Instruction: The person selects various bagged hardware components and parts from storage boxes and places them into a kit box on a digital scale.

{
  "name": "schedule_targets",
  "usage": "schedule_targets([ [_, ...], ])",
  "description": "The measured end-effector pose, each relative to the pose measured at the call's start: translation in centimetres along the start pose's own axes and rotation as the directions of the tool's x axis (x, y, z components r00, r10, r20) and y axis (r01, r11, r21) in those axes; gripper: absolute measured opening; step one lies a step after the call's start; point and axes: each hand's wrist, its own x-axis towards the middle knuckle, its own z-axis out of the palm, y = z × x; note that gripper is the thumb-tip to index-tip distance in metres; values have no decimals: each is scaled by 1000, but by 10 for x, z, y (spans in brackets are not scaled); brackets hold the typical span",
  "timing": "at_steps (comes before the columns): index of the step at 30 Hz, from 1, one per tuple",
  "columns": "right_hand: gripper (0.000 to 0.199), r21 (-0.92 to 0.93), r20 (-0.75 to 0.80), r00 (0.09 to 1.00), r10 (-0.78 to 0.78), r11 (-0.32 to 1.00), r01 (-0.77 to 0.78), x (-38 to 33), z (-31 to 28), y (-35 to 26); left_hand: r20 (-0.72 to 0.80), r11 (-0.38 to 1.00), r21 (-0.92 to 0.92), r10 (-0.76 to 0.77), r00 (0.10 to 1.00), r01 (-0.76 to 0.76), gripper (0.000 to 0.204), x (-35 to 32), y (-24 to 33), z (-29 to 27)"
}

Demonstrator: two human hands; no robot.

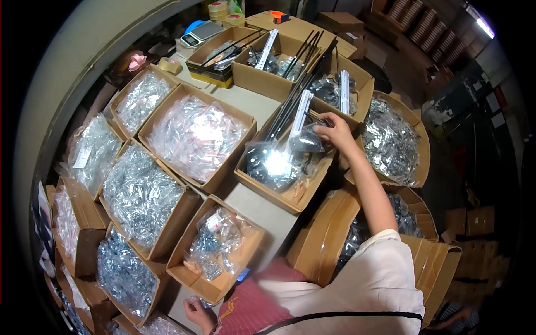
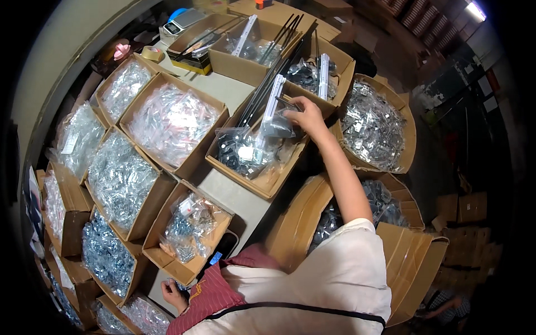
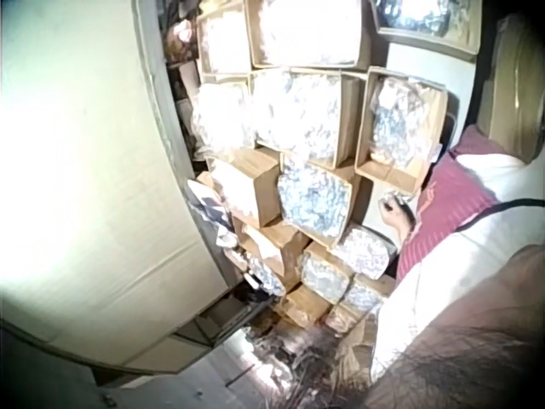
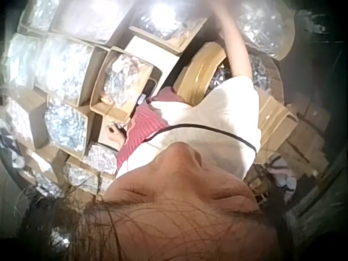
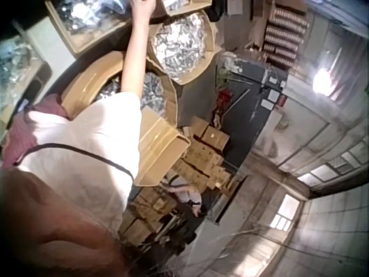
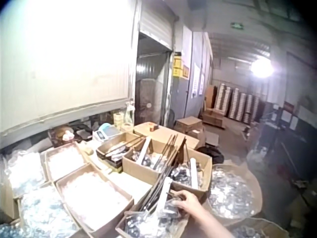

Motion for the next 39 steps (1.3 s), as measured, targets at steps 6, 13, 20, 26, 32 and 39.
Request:
schedule_targets([
  [6, 82, 310, 432, 902, 18, 936, -167, -21, -25, -67, -50, 999, 41, 4, 999, -2, 24, -2, 10, 3],
  [13, 73, 259, 107, 993, -49, 966, 20, -20, -39, -29, -16, 999, 37, -5, 1000, 5, 27, 0, 3, 1],
  [20, 24, 120, 70, 921, -382, 920, 372, -47, -32, -50, 9, 1000, -8, -7, 1000, 7, 29, 1, 0, -2],
  [26, 16, -163, 260, 843, -470, 839, 519, -74, -1, -52, 27, 998, -45, -41, 999, 42, 27, 2, 2, -1],
  [32, 17, -239, 641, 561, -524, 559, 794, -99, 29, -63, 3, 1000, -26, -6, 1000, 6, 26, 2, 4, 2],
  [39, 15, -349, 663, 717, -215, 759, 550, -94, 5, -60, 11, 998, -58, -8, 1000, 9, 25, -3, 12, 1],
])
